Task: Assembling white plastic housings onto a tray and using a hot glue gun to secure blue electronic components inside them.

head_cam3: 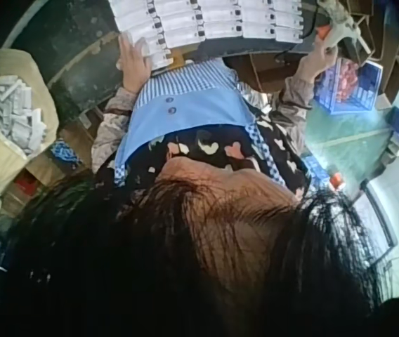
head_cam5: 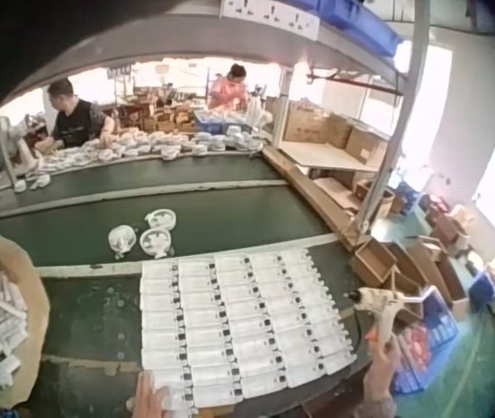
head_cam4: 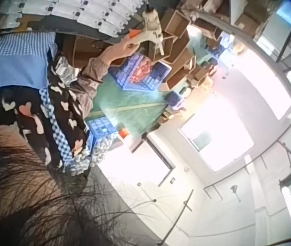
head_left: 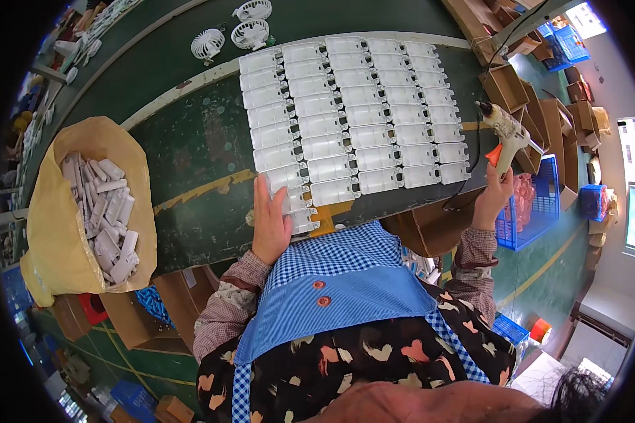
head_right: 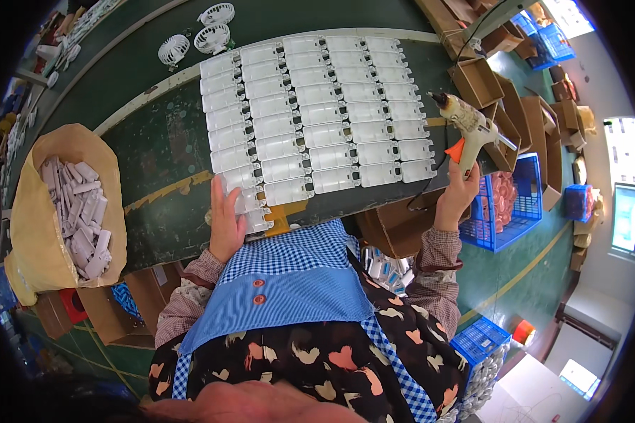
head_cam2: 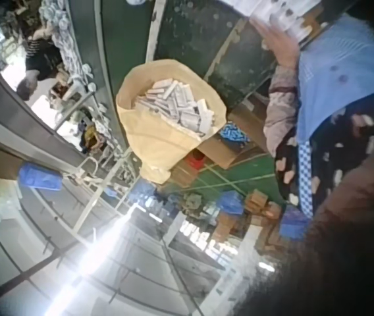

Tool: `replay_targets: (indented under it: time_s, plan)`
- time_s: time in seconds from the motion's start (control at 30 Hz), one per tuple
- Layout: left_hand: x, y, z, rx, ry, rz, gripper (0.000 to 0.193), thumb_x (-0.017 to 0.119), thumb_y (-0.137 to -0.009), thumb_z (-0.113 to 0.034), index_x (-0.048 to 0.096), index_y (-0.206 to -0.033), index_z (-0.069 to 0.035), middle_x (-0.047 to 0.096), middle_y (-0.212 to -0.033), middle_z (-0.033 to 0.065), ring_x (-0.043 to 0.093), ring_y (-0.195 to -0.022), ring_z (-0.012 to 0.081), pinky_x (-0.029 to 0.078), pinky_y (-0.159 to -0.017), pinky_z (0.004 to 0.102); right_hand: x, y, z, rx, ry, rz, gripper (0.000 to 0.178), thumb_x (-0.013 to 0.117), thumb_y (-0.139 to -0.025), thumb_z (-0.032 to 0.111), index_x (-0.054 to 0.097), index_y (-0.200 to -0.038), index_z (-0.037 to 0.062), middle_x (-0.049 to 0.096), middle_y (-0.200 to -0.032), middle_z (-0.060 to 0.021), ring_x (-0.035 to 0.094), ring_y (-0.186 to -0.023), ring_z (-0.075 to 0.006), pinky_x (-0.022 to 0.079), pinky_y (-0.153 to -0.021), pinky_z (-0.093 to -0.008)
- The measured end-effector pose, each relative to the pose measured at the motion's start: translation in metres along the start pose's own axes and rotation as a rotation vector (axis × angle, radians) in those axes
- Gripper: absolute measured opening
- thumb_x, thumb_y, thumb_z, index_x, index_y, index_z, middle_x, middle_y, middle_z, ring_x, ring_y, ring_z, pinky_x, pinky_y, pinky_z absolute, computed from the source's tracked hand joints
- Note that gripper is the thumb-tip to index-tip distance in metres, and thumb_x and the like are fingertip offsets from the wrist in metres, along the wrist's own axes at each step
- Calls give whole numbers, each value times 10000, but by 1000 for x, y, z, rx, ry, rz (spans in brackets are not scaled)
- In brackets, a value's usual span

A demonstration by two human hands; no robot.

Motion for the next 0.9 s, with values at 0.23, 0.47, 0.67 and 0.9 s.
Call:
replay_targets:
  time_s: [0.23,0.47,0.67,0.9]
  plan:
    - [-19,9,-6,37,59,-96,570,639,-664,-38,432,-1195,-51,262,-1378,224,256,-1272,430,276,-1027,473,-1,-1,-3,3,32,2,276,635,-794,59,567,-1052,-15,547,-848,19,465,-717,-53,370,-636,-195]
    - [-12,39,-14,125,-89,-35,326,718,-606,-60,597,-909,-70,483,-1120,124,429,-1065,341,379,-893,432,6,1,4,-6,74,10,232,615,-828,129,586,-1012,-10,524,-825,28,435,-725,-57,343,-650,-203]
    - [-15,44,-22,185,-76,-109,231,690,-635,-29,596,-843,-59,519,-1041,106,469,-1008,319,402,-858,415,5,1,-3,17,-8,33,290,626,-796,53,561,-1069,-20,538,-853,18,448,-721,-56,355,-645,-197]
    - [-68,48,-13,44,-105,-227,192,668,-647,-3,559,-791,-69,517,-1029,113,465,-996,332,386,-852,423,1,-3,-6,5,-48,15,305,632,-797,56,556,-1082,-24,537,-855,18,448,-722,-54,353,-647,-195]
Point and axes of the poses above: each hand's wrist, its own y-axis away from the middle knuckle, its own x-axis out of the palm, z = x × y, the point moved 9 cm from there along -y, towards the middle knuckle
